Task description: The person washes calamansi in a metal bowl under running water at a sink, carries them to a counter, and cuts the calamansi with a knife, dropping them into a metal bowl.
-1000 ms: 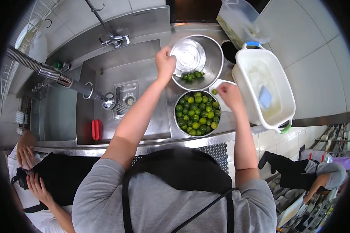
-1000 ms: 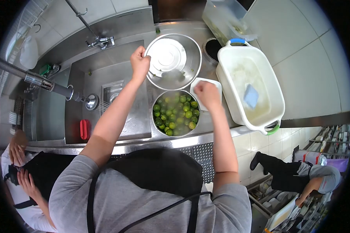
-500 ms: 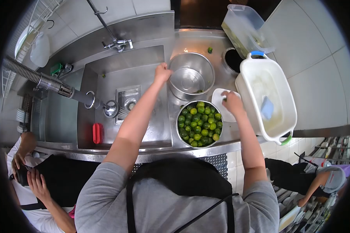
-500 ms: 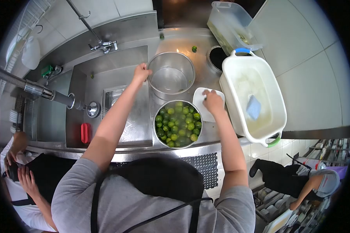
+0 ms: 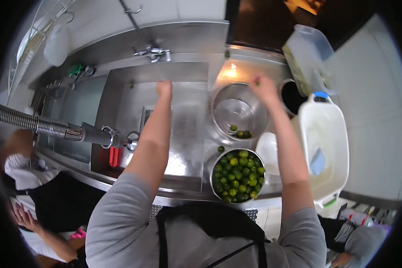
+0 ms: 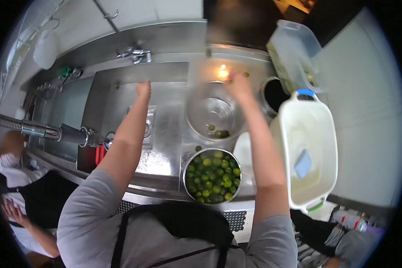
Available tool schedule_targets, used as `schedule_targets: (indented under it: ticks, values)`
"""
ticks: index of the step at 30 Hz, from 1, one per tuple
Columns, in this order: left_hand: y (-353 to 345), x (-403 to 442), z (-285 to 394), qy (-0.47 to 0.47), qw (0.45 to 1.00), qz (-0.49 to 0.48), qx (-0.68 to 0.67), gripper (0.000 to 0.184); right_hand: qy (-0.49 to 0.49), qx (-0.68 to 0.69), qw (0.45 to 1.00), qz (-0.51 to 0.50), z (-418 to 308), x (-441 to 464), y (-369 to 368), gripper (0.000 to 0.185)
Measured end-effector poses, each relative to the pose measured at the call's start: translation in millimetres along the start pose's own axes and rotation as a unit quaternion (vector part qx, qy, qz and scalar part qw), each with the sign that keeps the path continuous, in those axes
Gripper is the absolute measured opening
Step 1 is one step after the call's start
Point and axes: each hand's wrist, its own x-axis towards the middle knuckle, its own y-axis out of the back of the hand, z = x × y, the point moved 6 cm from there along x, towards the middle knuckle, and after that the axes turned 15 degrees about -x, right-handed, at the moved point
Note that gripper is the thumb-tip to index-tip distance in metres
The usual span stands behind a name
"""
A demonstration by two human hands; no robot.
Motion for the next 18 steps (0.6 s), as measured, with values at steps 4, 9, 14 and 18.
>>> schedule_targets:
  ticks: [4, 9, 14, 18]
  values:
    - [32.8, 40.5, -40.4, 0.023, 0.99, -0.032, 0.137, 0.026, 0.0, -0.089, 0.996, -0.011, 79.1, 58.0, -40.5, 0.036]
    - [50.1, 95.5, -32.9, -0.028, 0.977, 0.009, 0.21, 0.027, 0.011, -0.191, 0.971, -0.144, 109.3, 61.2, -87.8, 0.041]
    - [80.2, 158.0, -23.4, -0.043, 0.951, 0.082, 0.294, 0.029, 0.084, -0.137, 0.976, -0.15, 124.3, 69.6, -111.0, 0.034]
    - [106.4, 208.7, -27.2, -0.032, 0.932, 0.034, 0.361, 0.031, 0.095, -0.152, 0.982, -0.056, 120.3, 83.8, -100.5, 0.017]
